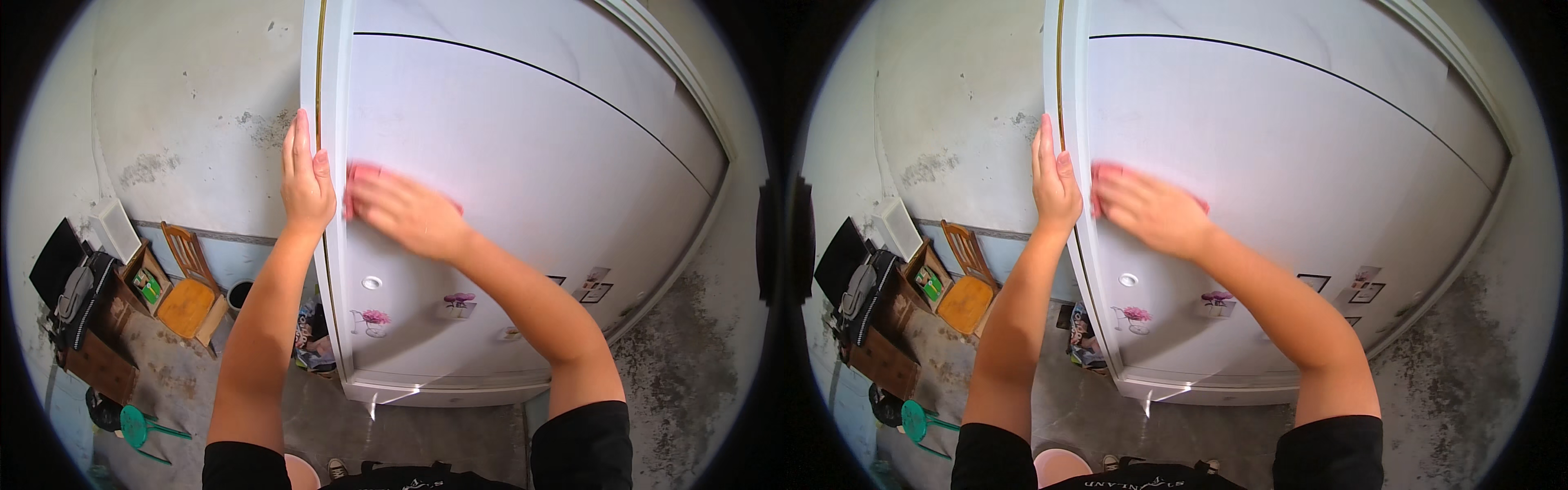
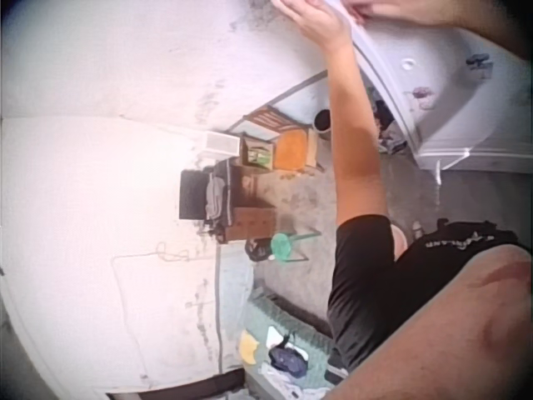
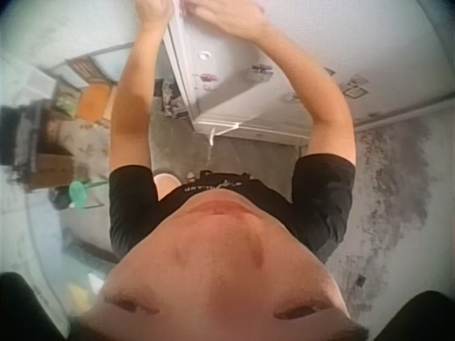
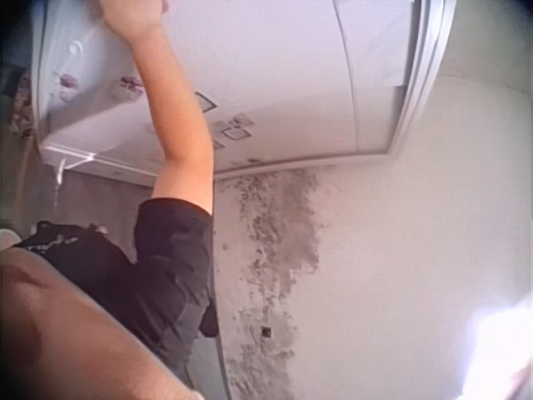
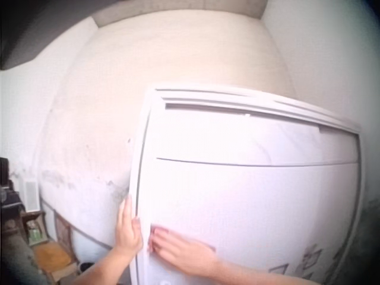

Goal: The person wipes the surfaces and edges of a white wardrobe using a red cloth, occasionally rinsing the cloth in a pink basin of water.

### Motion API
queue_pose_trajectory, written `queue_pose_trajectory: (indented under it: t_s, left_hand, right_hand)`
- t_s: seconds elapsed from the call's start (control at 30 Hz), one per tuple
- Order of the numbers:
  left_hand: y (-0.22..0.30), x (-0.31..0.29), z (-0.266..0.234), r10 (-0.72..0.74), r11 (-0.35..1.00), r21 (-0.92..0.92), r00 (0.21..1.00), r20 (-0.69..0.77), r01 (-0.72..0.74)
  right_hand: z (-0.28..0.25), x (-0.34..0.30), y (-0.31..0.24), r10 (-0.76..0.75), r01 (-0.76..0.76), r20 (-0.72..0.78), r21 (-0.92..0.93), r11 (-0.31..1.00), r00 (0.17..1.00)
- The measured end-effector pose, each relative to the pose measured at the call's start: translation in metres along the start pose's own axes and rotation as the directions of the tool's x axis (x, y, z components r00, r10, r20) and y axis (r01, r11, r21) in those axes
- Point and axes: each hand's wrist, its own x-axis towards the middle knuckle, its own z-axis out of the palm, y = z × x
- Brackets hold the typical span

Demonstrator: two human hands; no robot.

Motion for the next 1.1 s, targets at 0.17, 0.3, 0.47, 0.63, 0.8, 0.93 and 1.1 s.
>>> queue_pose_trajectory:
  t_s: [0.17,0.3,0.47,0.63,0.8,0.93,1.1]
  left_hand:
    - [-0.001,-0.001,0.001,-0.014,0.999,0.044,1.000,0.000,0.014]
    - [-0.001,0.001,-0.003,-0.001,0.997,0.075,1.000,-0.003,0.002]
    - [0.001,0.000,0.006,0.030,0.998,0.049,1.000,-0.005,-0.030]
    - [0.003,-0.001,-0.004,-0.020,1.000,0.023,1.000,0.022,0.020]
    - [0.004,0.003,-0.004,0.036,0.998,0.053,0.999,-0.006,-0.036]
    - [0.000,0.000,0.000,0.053,0.994,0.093,0.998,-0.016,-0.052]
    - [-0.001,0.000,0.003,0.031,0.995,0.093,0.999,-0.019,-0.029]
  right_hand:
    - [0.005,-0.023,-0.008,-0.205,0.198,0.071,0.098,0.975,0.976]
    - [-0.038,0.012,0.059,0.020,-0.014,0.077,-0.068,0.998,0.997]
    - [-0.080,0.091,0.144,0.081,-0.143,-0.232,-0.266,0.953,0.969]
    - [-0.045,0.080,0.082,0.280,-0.306,-0.233,-0.086,0.948,0.931]
    - [0.004,0.009,-0.004,0.184,-0.177,-0.103,0.075,0.981,0.978]
    - [0.027,-0.030,-0.034,-0.017,0.009,0.060,0.143,0.990,0.998]
    - [-0.002,-0.004,0.025,-0.104,0.104,0.060,0.001,0.995,0.993]
